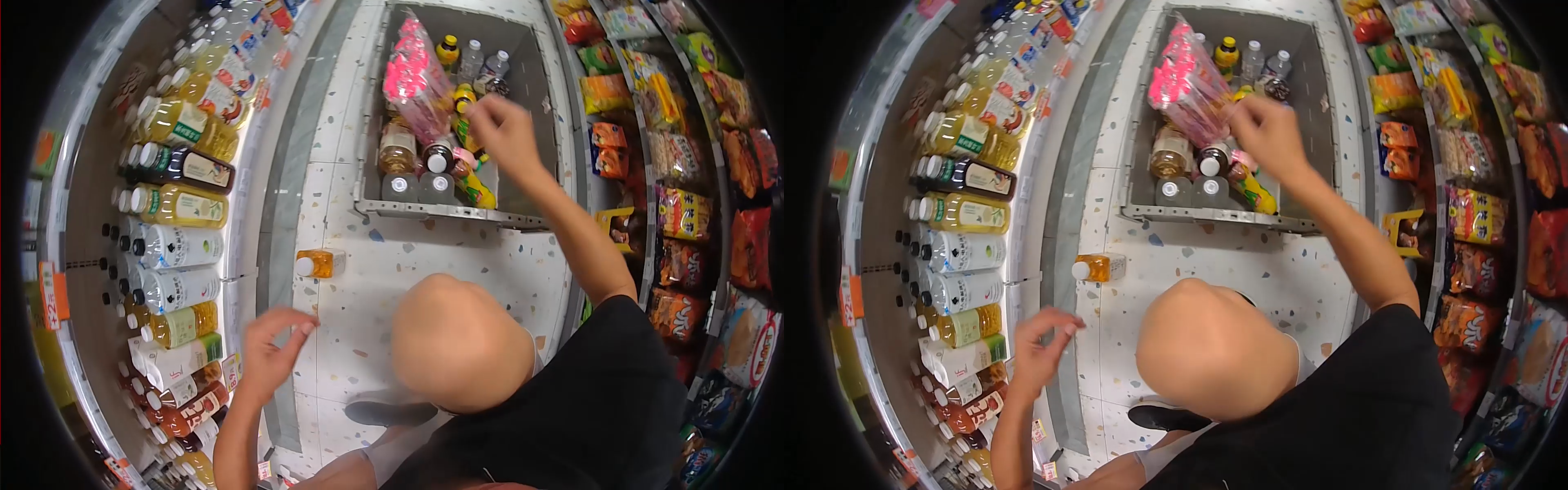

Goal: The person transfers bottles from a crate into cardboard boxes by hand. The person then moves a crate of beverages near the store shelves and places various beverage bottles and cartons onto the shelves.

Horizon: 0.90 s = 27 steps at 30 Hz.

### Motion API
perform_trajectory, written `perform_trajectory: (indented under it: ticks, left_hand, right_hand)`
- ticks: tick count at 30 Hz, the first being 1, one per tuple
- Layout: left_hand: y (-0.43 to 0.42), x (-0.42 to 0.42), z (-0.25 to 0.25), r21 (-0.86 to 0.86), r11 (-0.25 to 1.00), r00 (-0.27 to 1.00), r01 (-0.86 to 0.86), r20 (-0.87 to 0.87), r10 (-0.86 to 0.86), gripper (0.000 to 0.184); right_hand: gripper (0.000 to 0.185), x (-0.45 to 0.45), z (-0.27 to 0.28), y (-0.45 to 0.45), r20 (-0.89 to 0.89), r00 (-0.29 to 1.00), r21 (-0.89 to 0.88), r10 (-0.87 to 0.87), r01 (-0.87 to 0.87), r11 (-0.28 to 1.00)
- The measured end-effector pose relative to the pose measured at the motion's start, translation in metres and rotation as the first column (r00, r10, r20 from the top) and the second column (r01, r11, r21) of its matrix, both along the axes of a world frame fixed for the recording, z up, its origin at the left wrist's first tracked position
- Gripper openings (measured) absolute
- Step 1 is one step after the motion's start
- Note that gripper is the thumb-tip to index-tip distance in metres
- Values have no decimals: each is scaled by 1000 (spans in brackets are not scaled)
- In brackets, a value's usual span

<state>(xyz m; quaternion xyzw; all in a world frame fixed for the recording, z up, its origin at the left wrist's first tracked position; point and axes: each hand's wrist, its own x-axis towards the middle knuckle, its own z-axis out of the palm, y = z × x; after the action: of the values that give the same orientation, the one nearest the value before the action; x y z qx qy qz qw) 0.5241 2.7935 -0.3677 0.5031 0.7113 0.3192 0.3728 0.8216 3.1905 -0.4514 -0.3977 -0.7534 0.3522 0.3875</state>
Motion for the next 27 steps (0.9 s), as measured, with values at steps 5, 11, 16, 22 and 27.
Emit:
perform_trajectory:
  ticks: [5, 11, 16, 22, 27]
  left_hand:
    - [91, 31, 84, 567, 824, 929, -3, 306, -207, 21]
    - [115, 73, 251, 275, 961, 966, 2, 249, -73, 38]
    - [221, 137, 291, -152, 974, 972, -167, 140, 189, 43]
    - [202, 98, 295, 247, 952, 857, -182, -435, 277, 45]
    - [8, 39, 239, 118, 985, 666, -125, -726, 172, 47]
  right_hand:
    - [28, 70, -25, 95, -283, 911, -502, -299, 125, 856]
    - [29, 88, -53, 98, -76, 986, -472, -147, 94, 877]
    - [30, 74, -69, 70, 229, 958, 140, -172, 143, 980]
    - [23, 65, -64, 69, 280, 942, 142, -184, 150, 979]
    - [27, 58, -49, 54, 325, 930, 54, -170, 161, 986]
